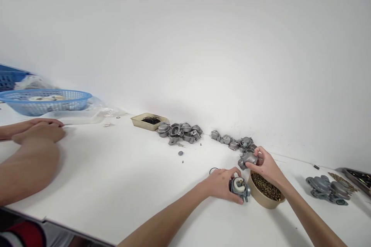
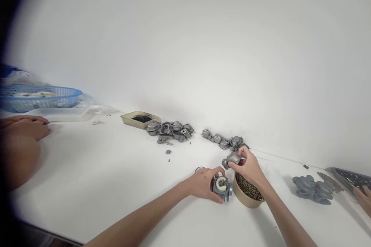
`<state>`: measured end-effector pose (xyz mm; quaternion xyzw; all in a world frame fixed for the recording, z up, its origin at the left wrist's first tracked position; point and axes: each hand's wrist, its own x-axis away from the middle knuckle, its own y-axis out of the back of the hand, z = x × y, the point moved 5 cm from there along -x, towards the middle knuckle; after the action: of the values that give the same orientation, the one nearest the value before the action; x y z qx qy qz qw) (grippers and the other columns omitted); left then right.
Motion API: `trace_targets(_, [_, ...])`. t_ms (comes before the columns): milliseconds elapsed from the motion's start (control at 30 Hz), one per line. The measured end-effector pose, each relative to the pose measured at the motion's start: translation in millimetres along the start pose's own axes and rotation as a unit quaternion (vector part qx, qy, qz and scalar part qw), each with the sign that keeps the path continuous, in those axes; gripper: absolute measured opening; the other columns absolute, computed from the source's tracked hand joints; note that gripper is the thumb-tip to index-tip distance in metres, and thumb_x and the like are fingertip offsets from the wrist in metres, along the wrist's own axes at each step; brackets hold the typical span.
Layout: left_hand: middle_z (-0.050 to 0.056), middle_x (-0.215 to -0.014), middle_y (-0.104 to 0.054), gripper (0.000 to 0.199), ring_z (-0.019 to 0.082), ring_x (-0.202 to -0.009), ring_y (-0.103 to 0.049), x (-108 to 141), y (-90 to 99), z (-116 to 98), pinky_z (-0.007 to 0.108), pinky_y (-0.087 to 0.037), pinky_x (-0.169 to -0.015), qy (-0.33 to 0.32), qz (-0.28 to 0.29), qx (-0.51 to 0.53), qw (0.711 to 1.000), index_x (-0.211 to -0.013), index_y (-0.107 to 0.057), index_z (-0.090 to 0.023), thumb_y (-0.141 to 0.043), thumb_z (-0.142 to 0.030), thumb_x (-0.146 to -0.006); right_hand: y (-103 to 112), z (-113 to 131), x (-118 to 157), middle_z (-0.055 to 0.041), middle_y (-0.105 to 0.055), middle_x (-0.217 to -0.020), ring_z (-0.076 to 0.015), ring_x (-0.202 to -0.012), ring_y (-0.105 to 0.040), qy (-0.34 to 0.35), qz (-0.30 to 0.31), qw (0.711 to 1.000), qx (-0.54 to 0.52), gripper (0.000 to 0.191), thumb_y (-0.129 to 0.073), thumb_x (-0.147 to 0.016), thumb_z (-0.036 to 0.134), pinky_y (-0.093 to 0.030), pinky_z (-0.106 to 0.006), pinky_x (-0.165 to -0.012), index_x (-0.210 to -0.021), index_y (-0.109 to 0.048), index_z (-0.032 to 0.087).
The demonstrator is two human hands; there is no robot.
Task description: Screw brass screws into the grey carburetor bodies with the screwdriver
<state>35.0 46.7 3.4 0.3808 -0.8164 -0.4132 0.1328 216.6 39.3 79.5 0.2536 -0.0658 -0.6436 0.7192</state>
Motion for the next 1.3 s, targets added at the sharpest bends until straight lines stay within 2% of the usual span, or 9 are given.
trace_targets(100, [-0.002,-0.110,-0.074,0.080,0.032,-0.108,-0.071,0.5,1.4,-1.1,0.041,-0.049,-0.099,-0.015,0.015,-0.005,1.000,-0.126,-0.052,-0.038,-0.087,-0.070,-0.063,9.4,-7.6,9.9,0.0004,-0.068,-0.087,-0.0195,-0.067,-0.067,0.000,-0.037,0.999,-0.016,0.053,-0.081,-0.078,0.051,-0.050,-0.029,-0.061,-0.101,-0.041,0.026])
trace_targets(233, [-0.003,-0.107,-0.075,0.084,0.031,-0.106,-0.071,1.3,3.3,0.2,0.040,-0.049,-0.098,-0.031,0.029,-0.003,0.999,-0.128,-0.052,-0.039,-0.090,-0.069,-0.059,22.5,-18.8,18.7,-0.0089,-0.073,-0.108,-0.0255,-0.084,-0.072,0.033,-0.103,0.994,0.034,0.056,-0.077,-0.080,0.054,-0.058,-0.036,-0.073,-0.123,-0.058,0.023])
trace_targets(333, [-0.003,-0.109,-0.075,0.086,0.031,-0.106,-0.071,1.9,4.4,0.9,0.041,-0.050,-0.099,-0.043,0.038,0.001,0.998,-0.130,-0.052,-0.040,-0.091,-0.066,-0.058,29.8,-28.4,24.5,-0.0117,-0.074,-0.111,-0.0278,-0.090,-0.071,0.053,-0.155,0.985,0.047,0.048,-0.076,-0.079,0.056,-0.059,-0.036,-0.073,-0.110,-0.069,0.020])
trace_targets(500, [-0.002,-0.122,-0.074,0.083,0.032,-0.114,-0.069,2.5,5.6,2.8,0.044,-0.048,-0.106,-0.050,0.046,0.012,0.998,-0.131,-0.053,-0.041,-0.091,-0.065,-0.061,36.1,-39.5,32.2,-0.0120,-0.075,-0.105,-0.0272,-0.087,-0.070,0.064,-0.209,0.975,0.032,0.049,-0.078,-0.079,0.058,-0.059,-0.034,-0.072,-0.106,-0.072,0.018])
trace_targets(633, [-0.004,-0.137,-0.067,0.082,0.033,-0.130,-0.061,2.3,6.9,4.9,0.044,-0.042,-0.115,-0.063,0.044,0.042,0.996,-0.134,-0.056,-0.044,-0.091,-0.063,-0.062,32.4,-40.6,34.9,-0.0112,-0.075,-0.101,-0.0259,-0.084,-0.069,0.062,-0.200,0.977,0.034,0.051,-0.078,-0.079,0.060,-0.059,-0.034,-0.072,-0.108,-0.071,0.018])
trace_targets(800, [-0.003,-0.145,-0.062,0.087,0.033,-0.134,-0.058,2.9,7.8,5.6,0.044,-0.042,-0.115,-0.063,0.065,0.061,0.994,-0.141,-0.054,-0.044,-0.090,-0.063,-0.065,21.1,-35.7,38.7,-0.0113,-0.074,-0.111,-0.0273,-0.091,-0.070,0.067,-0.158,0.983,0.069,0.046,-0.075,-0.083,0.056,-0.057,-0.036,-0.075,-0.112,-0.070,0.021])
trace_targets(933, [-0.002,-0.131,-0.070,0.087,0.033,-0.126,-0.062,2.5,7.5,3.0,0.044,-0.044,-0.111,-0.043,0.067,0.046,0.996,-0.137,-0.053,-0.040,-0.091,-0.064,-0.063,11.9,-34.8,42.7,-0.0107,-0.074,-0.112,-0.0272,-0.091,-0.070,0.055,-0.143,0.986,0.064,0.044,-0.074,-0.084,0.053,-0.057,-0.039,-0.081,-0.114,-0.068,0.022])
trace_targets(1167, [-0.002,-0.106,-0.073,0.078,0.029,-0.102,-0.070,1.5,11.9,0.7,0.037,-0.051,-0.094,-0.017,0.035,-0.006,0.999,-0.120,-0.056,-0.034,-0.090,-0.068,-0.060,0.2,-33.6,46.0,-0.0090,-0.074,-0.106,-0.0262,-0.089,-0.071,0.053,-0.155,0.985,0.053,0.039,-0.073,-0.083,0.050,-0.055,-0.036,-0.079,-0.108,-0.064,0.022])
trace_targets(1300, [0.003,-0.135,-0.064,0.081,0.031,-0.123,-0.062,5.4,19.2,-4.7,0.037,-0.050,-0.101,-0.073,0.009,0.033,0.997,-0.129,-0.054,-0.032,-0.086,-0.070,-0.064,1.8,-36.0,45.3,-0.0098,-0.074,-0.104,-0.0260,-0.086,-0.070,0.052,-0.157,0.985,0.048,0.043,-0.075,-0.083,0.054,-0.055,-0.036,-0.076,-0.109,-0.063,0.021])
